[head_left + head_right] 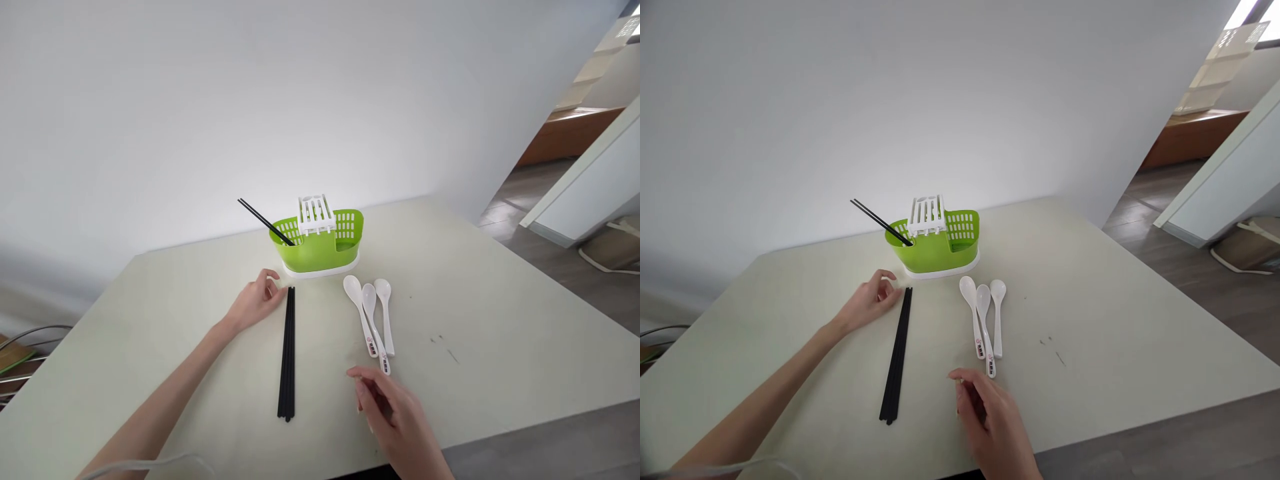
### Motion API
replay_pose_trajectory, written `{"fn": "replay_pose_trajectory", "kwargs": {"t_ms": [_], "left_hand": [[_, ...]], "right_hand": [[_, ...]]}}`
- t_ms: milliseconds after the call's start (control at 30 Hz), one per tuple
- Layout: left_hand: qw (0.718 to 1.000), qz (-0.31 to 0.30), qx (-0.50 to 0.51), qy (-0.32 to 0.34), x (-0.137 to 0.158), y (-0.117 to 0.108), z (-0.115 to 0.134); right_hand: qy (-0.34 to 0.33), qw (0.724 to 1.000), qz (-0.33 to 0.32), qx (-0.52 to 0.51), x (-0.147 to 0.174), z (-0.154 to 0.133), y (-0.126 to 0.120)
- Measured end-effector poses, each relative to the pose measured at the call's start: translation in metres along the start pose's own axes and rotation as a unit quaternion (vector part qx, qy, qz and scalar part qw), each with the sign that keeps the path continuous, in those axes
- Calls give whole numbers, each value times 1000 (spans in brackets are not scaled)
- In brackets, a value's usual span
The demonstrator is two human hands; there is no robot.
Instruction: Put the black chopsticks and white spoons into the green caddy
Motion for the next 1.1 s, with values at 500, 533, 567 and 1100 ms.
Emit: {"fn": "replay_pose_trajectory", "kwargs": {"t_ms": [500,533,567,1100], "left_hand": [[999,-6,9,39,40,25,-22],[999,-9,10,45,41,25,-21],[999,-12,9,52,42,25,-21],[995,-17,-38,95,45,27,-12]], "right_hand": [[-17,996,68,54,4,-4,7],[-18,995,74,58,4,-4,7],[-19,995,81,63,4,-4,6],[-41,989,95,110,5,-7,7]]}}
Point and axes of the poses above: each hand's wrist, its own x-axis away from the middle knuckle, its own y-axis out of the palm, z = x × y, the point moved 4 cm from there along -x, towards the middle knuckle, and after that the axes turned 2 degrees about -x, right-handed, at the moved point
